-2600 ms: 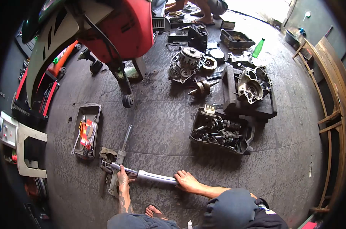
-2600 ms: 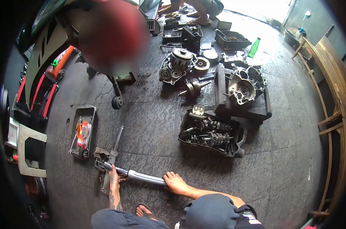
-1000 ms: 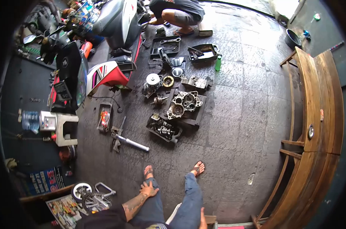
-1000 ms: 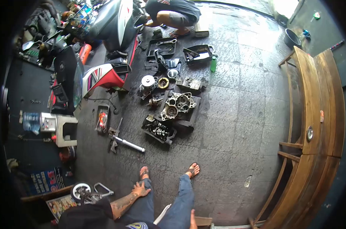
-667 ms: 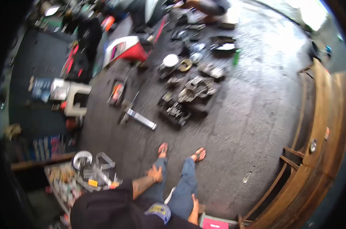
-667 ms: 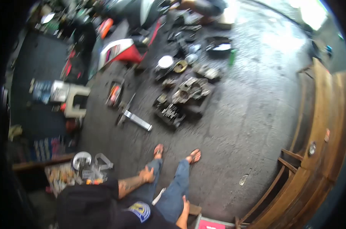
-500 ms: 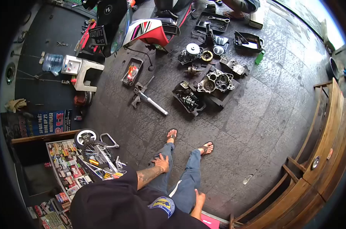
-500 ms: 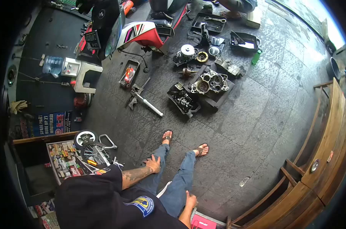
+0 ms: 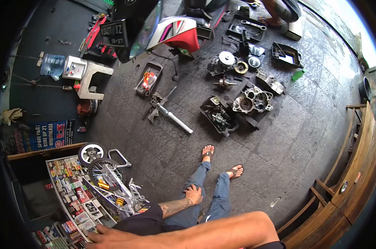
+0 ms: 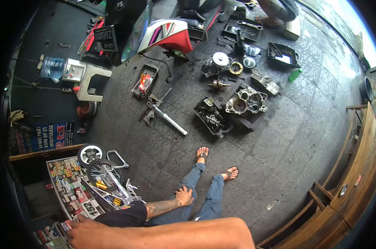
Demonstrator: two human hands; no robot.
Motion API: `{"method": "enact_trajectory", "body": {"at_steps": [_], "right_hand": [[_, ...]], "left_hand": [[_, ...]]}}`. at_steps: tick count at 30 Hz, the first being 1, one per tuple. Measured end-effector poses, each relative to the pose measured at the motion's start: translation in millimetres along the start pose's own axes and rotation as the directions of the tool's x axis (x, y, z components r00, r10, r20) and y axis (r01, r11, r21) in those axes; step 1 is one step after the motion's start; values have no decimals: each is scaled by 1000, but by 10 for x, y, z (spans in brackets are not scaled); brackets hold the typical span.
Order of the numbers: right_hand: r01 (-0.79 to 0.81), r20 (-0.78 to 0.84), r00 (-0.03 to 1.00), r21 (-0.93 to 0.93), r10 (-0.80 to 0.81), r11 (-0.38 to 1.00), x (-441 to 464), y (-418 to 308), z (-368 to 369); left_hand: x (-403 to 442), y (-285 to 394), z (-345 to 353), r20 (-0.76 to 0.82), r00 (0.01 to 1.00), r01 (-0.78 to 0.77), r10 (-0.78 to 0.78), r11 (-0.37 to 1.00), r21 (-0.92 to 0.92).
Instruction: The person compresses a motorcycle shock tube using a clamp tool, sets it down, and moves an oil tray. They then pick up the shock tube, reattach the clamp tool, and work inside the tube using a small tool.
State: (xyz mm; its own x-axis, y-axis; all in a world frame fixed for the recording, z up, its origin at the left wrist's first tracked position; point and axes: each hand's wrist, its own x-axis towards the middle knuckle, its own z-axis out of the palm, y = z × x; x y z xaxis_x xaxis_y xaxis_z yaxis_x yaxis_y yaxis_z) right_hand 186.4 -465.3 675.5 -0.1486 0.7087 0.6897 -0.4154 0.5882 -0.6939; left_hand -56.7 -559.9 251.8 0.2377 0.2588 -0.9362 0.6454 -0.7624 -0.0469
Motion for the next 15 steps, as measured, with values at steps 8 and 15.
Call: {"method": "enact_trajectory", "body": {"at_steps": [8, 15], "right_hand": [[-316, 255, 909, -96, 330, 944, 560, 674, 163], [-274, 351, 886, -131, 303, 953, 907, 1107, 409]], "left_hand": [[55, -376, -88, 10, 995, -95, 98, 979, -180], [145, -608, -81, -104, 986, -158, 133, 942, -295]]}}
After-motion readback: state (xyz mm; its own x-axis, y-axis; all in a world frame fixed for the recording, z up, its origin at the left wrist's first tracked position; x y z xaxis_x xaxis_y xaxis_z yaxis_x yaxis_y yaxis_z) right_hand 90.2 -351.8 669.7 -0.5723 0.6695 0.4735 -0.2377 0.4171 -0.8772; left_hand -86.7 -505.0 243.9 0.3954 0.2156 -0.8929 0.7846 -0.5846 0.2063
